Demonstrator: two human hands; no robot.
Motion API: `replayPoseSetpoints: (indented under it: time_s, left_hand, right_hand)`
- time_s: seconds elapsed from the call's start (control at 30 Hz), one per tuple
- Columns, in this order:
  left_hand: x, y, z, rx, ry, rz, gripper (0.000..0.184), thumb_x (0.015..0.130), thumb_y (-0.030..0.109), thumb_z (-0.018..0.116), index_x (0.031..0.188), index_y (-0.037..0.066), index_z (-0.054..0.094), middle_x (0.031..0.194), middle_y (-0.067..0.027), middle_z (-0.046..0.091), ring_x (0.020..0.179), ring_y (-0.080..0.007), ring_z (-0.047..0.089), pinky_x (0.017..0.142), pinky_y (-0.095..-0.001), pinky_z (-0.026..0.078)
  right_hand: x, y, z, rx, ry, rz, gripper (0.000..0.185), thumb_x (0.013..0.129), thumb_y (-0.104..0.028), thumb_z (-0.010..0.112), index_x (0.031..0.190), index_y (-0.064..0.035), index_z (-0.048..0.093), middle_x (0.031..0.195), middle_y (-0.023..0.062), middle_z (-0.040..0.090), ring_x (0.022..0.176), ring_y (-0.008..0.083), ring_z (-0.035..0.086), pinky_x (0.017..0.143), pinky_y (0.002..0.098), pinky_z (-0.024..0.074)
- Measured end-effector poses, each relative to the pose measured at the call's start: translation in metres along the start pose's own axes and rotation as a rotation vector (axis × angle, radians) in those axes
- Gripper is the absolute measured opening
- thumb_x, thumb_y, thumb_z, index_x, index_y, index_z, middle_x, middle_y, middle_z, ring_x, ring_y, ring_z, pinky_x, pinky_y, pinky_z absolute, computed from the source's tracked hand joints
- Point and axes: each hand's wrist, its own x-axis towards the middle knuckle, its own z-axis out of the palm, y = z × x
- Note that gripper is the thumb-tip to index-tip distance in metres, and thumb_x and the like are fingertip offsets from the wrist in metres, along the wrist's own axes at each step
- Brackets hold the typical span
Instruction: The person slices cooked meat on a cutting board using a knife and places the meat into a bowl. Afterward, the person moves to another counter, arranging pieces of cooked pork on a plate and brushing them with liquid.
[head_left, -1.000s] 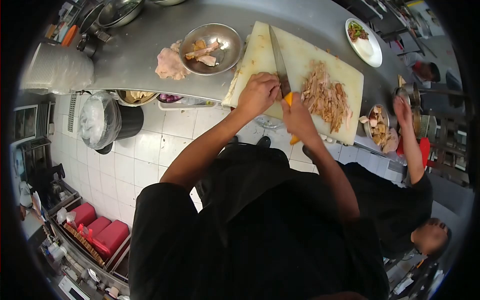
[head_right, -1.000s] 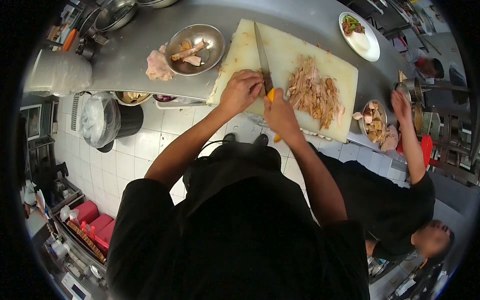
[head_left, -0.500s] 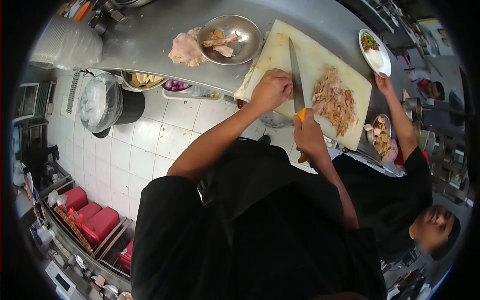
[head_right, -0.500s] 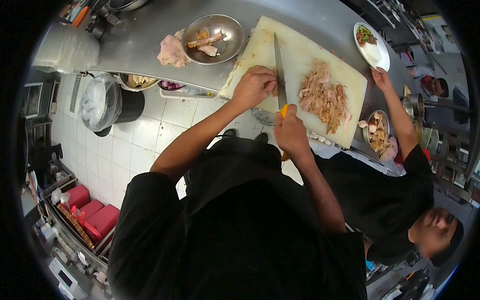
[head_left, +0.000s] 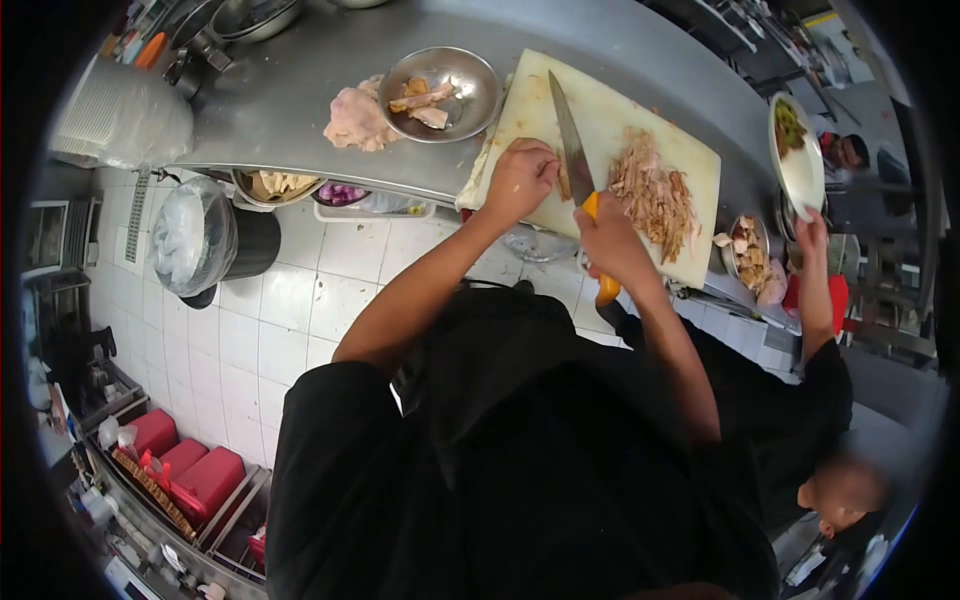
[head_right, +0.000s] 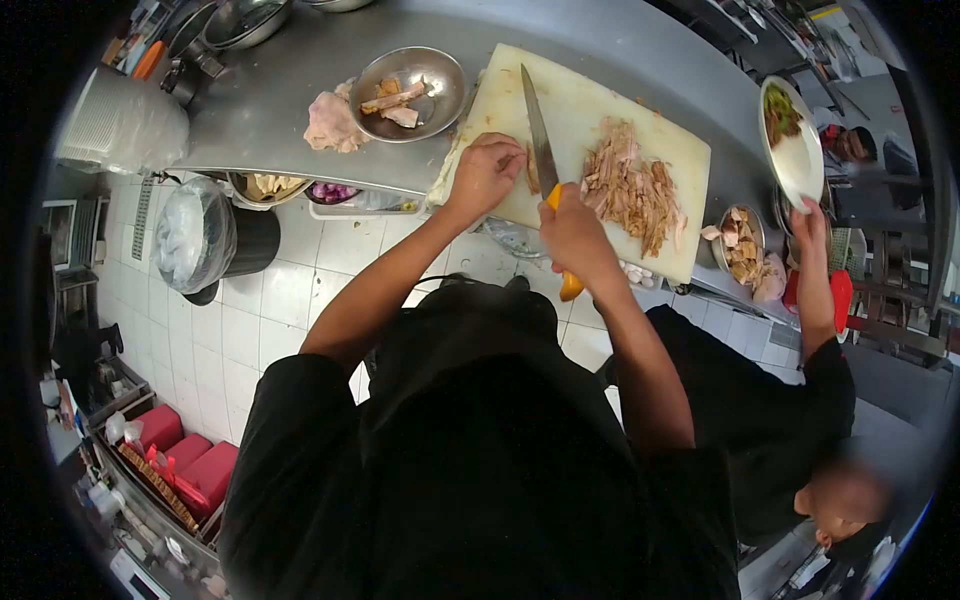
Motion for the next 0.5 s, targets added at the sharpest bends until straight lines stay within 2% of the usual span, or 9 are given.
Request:
replayPoseSetpoints:
  time_s: [0.07,0.2,0.27,0.37,0.5]
  left_hand:
    - [-0.001,0.000,0.001,0.003,0.035,-0.029,0.006,0.076,0.005,0.068,0.080,0.001,0.070,0.089,-0.0115,0.067,0.088,-0.0294,0.062,0.079,-0.0375,0.051]
    - [0.000,0.005,0.000,0.020,-0.025,-0.004,0.007,0.076,0.006,0.068,0.080,0.001,0.070,0.088,-0.0095,0.067,0.090,-0.0278,0.062,0.082,-0.0368,0.050]
    - [-0.001,0.007,0.000,0.040,-0.061,0.025,0.007,0.075,0.006,0.068,0.079,0.001,0.070,0.088,-0.0087,0.067,0.090,-0.0270,0.061,0.083,-0.0366,0.049]
    - [0.000,0.004,0.001,0.143,-0.164,0.094,0.006,0.075,0.007,0.068,0.078,0.003,0.070,0.088,-0.0076,0.067,0.091,-0.0254,0.061,0.085,-0.0362,0.047]
    - [0.000,0.003,-0.001,0.159,-0.173,0.112,0.005,0.075,0.007,0.068,0.078,0.003,0.071,0.087,-0.0080,0.067,0.090,-0.0255,0.061,0.086,-0.0360,0.047]
  right_hand:
    - [-0.009,0.001,0.012,-0.034,0.028,0.042,0.035,0.098,-0.025,0.048,0.112,0.0044,0.035,0.072,0.0220,0.060,0.045,0.0297,0.060,0.040,0.0398,0.0483]
    - [-0.001,0.018,0.026,-0.072,0.061,0.025,0.033,0.098,-0.024,0.048,0.110,0.0032,0.035,0.069,0.0215,0.060,0.044,0.0299,0.060,0.041,0.0404,0.0484]
    - [0.004,0.028,0.030,-0.147,0.126,-0.067,0.030,0.096,-0.022,0.049,0.106,0.0035,0.036,0.078,0.0304,0.062,0.055,0.0424,0.063,0.057,0.0502,0.0507]
    - [0.012,0.037,0.039,-0.187,0.181,-0.088,0.030,0.096,-0.023,0.049,0.107,0.0027,0.036,0.080,0.0329,0.062,0.060,0.0470,0.062,0.062,0.0533,0.0503]
    - [0.029,0.025,0.027,-0.117,0.174,-0.030,0.031,0.096,-0.024,0.049,0.107,0.0030,0.038,0.079,0.0309,0.062,0.056,0.0423,0.063,0.056,0.0495,0.0515]
